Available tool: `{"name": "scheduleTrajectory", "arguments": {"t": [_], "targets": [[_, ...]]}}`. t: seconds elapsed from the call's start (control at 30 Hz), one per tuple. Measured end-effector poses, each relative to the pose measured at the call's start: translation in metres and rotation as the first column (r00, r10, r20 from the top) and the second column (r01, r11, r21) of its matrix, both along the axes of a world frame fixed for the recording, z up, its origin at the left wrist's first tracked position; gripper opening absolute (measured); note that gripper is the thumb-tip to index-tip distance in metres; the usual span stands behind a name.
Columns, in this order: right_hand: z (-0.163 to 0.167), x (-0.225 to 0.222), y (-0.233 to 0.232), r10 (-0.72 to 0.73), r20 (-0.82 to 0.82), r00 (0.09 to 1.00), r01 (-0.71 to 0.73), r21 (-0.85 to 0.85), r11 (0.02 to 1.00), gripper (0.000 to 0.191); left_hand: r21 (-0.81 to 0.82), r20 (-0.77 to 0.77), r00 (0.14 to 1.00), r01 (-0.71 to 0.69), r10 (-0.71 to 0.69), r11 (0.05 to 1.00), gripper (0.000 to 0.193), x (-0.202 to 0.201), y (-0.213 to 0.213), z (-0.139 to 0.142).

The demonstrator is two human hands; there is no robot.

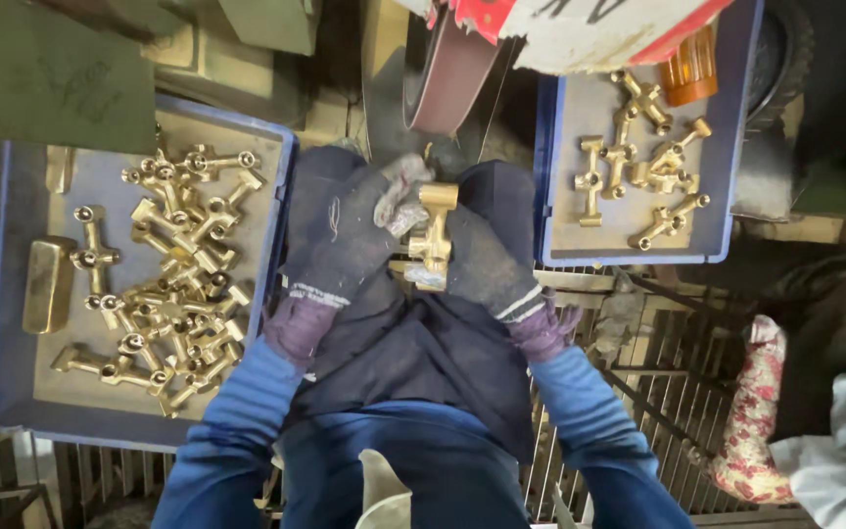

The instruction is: The person sits and uses a belt sander to grind the edges of small brass fittings. They pick up each fitting from a blue bin on the left, press it against the moving belt, and then place the finished piece into a bin on the right.

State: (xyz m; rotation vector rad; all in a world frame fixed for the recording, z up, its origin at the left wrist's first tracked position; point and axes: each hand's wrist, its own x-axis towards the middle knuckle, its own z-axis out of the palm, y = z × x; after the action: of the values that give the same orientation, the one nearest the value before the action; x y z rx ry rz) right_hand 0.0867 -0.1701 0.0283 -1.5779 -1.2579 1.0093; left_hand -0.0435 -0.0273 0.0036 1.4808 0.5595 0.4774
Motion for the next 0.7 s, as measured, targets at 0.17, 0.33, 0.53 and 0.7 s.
{"name": "scheduleTrajectory", "arguments": {"t": [0.17,0.33,0.53,0.7], "targets": [[-0.011,0.019,0.023,-0.159,-0.682,0.714,-0.011,-0.238,0.971,0.038,-0.028,-0.162,0.983,0.080,-0.083,0.996,0.037,0.021,0.019,-0.007],[-0.035,0.038,0.037,0.072,-0.039,0.997,-0.075,-0.101,0.992,0.047,0.071,-0.252,0.965,0.093,-0.072,0.993,0.025,0.043,0.031,-0.025],[-0.069,0.038,0.030,0.028,0.134,0.991,-0.012,-0.117,0.993,0.062,0.350,-0.221,0.972,0.004,0.079,0.937,0.035,0.049,0.030,-0.045],[-0.063,0.037,0.033,0.015,-0.036,0.999,-0.020,-0.150,0.988,0.065,0.191,-0.364,0.931,0.067,0.007,0.979,0.038,0.042,0.029,-0.055]]}}
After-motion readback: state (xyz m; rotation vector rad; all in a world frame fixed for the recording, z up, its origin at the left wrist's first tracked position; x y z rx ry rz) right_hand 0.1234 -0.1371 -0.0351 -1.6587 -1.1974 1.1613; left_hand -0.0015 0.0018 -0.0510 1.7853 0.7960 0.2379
